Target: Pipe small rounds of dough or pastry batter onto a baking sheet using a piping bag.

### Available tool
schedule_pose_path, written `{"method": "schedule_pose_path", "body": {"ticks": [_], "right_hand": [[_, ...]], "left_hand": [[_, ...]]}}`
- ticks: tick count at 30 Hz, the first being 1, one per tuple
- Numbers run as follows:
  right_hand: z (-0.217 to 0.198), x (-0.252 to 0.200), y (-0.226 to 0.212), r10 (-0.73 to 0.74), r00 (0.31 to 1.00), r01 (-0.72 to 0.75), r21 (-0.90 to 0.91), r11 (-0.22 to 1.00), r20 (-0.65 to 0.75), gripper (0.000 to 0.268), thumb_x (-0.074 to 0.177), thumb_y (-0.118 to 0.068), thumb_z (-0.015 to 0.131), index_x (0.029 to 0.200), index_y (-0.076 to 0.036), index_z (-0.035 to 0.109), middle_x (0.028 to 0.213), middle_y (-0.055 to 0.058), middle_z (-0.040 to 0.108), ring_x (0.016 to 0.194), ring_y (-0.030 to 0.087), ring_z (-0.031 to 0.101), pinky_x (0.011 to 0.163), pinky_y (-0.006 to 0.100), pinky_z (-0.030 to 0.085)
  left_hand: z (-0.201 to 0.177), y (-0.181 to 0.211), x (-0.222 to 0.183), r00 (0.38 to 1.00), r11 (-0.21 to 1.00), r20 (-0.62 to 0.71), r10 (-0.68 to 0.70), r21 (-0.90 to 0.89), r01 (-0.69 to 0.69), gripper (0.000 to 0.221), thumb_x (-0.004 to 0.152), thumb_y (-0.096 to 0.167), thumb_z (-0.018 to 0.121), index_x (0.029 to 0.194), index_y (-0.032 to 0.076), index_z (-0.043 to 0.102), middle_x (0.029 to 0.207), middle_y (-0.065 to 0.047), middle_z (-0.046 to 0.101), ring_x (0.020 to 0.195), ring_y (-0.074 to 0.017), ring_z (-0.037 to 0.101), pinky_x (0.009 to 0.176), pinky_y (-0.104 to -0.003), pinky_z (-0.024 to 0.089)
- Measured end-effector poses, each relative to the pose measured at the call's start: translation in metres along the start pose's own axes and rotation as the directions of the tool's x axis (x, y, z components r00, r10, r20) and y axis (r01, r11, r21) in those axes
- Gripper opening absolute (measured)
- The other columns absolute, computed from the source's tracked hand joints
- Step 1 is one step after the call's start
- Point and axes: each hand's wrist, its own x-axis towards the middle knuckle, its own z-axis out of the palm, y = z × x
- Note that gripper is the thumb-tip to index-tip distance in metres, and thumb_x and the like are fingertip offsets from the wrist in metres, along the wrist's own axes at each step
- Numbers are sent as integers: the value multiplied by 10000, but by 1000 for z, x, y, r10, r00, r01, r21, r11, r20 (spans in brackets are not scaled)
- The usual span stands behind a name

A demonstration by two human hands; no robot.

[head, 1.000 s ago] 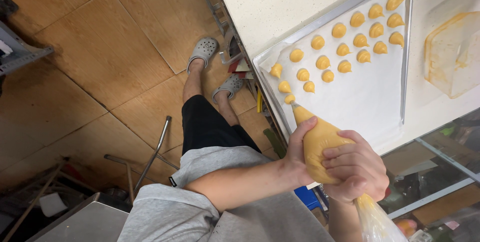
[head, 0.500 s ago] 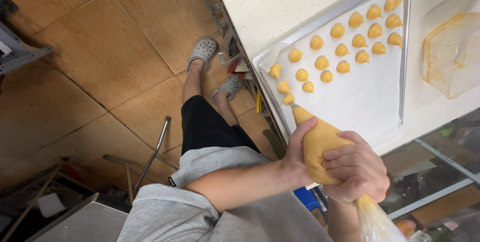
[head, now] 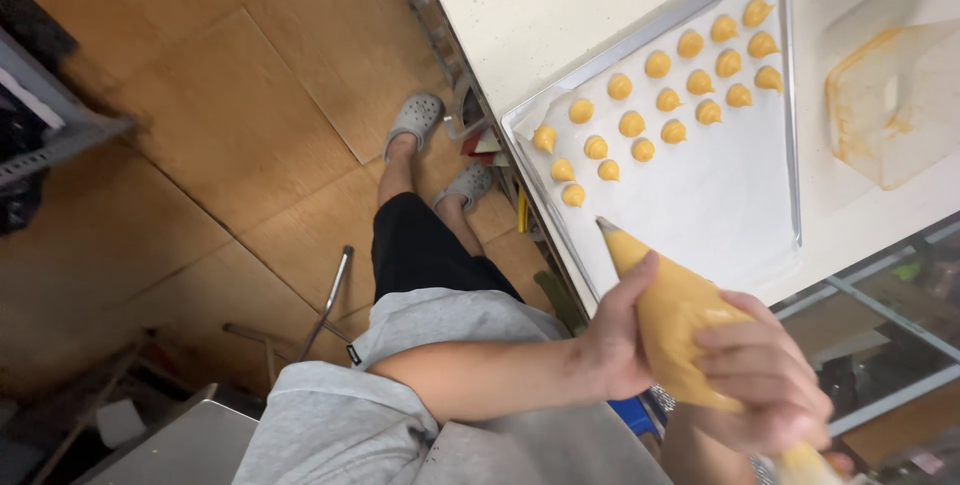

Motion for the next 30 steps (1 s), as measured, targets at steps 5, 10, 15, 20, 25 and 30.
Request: {"method": "schedule_pose_path", "body": {"ticks": [5, 10, 15, 20, 25, 30], "right_hand": [[-69, -17, -18, 80, 982, -21, 324, 946, -171, 587, 1099, -435, 282, 693, -113, 560, 616, 111, 625, 631, 295, 688, 934, 583, 589], [-71, -11, -47, 315, 859, 1, 617, 787, -403, 562, 1156, -400, 302, 895, -12, 613, 787, 188, 676, 801, 372, 716, 959, 556, 548], [-89, -1, -69, 229, 935, -192, 158, 969, -271, 521, 1065, -444, 446, 1039, 44, 626, 1287, 325, 542, 1248, 426, 562, 1107, 550, 464], [-114, -66, -52, 436, 858, -238, 541, 807, -273, 492, 1118, -379, 391, 1028, 10, 679, 1294, 347, 603, 1346, 501, 533, 1163, 577, 413], [-95, -53, -53, 621, 659, 19, 835, 550, -424, 540, 1254, -331, 303, 1040, 13, 659, 1158, 234, 665, 1307, 461, 524, 1215, 601, 352], [-124, 26, -43, 316, 832, -245, 209, 947, -455, 580, 1115, -509, 419, 997, -1, 674, 1209, 287, 595, 1310, 535, 481, 1178, 645, 342]], "left_hand": [[54, -28, -11, 1000, 987, 19, 3, 162, -6, 377, 1086, 429, 563, 1291, 113, 541, 1345, -81, 613, 1307, -225, 556, 1156, -401, 414], [73, -57, 3, 991, 932, -133, 3, 359, 46, 381, 1043, 350, 622, 1301, 76, 568, 1313, -59, 623, 1295, -191, 552, 1156, -369, 400], [77, -71, 4, 947, 814, -317, -45, 538, 219, 375, 1084, 387, 638, 1277, 74, 562, 1220, -54, 629, 1176, -188, 605, 1058, -378, 464], [76, -80, 18, 898, 752, -425, -113, 555, 357, 424, 1062, 482, 567, 1223, 91, 596, 1182, -47, 657, 1135, -179, 627, 1015, -382, 485], [64, -84, 57, 936, 842, -337, -99, 473, 260, 408, 1077, 487, 533, 1206, 101, 569, 1204, -53, 660, 1185, -206, 632, 1066, -372, 487], [62, -83, 103, 887, 840, -429, -170, 408, 358, 416, 1102, 477, 564, 1234, 83, 547, 1220, -87, 620, 1184, -237, 598, 1073, -393, 476]]}}
